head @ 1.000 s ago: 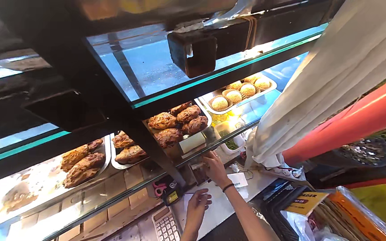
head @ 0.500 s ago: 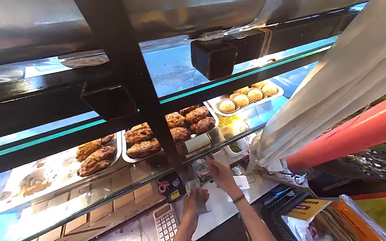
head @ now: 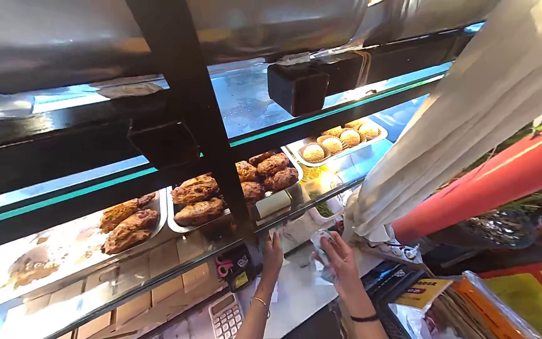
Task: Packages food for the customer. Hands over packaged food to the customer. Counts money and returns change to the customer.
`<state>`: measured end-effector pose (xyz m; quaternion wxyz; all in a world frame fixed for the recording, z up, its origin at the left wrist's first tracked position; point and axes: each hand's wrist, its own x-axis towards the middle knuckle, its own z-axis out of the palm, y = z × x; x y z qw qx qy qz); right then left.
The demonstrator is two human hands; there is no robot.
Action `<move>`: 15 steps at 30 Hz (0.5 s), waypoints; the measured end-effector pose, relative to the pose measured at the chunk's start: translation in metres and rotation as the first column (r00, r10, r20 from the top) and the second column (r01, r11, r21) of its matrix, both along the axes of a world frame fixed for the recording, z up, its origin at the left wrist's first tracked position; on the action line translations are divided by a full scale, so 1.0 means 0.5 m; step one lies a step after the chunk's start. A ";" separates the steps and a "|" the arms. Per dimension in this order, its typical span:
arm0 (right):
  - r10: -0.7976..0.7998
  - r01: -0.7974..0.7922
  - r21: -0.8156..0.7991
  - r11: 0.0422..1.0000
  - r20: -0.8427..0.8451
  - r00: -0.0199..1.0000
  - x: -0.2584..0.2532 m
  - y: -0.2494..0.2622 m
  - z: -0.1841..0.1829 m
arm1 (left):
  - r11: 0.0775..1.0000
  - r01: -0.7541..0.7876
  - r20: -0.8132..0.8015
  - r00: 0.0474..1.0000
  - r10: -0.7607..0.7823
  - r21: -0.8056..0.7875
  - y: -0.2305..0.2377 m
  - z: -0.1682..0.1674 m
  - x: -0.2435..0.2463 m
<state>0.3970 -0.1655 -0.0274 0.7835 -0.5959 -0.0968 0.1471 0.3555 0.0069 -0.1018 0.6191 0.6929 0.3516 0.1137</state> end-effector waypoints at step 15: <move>0.291 -0.144 -0.303 0.942 0.524 0.801 -0.488 0.284 0.181 | 0.974 0.226 0.438 0.878 -0.194 -0.023 0.135 0.357 -0.660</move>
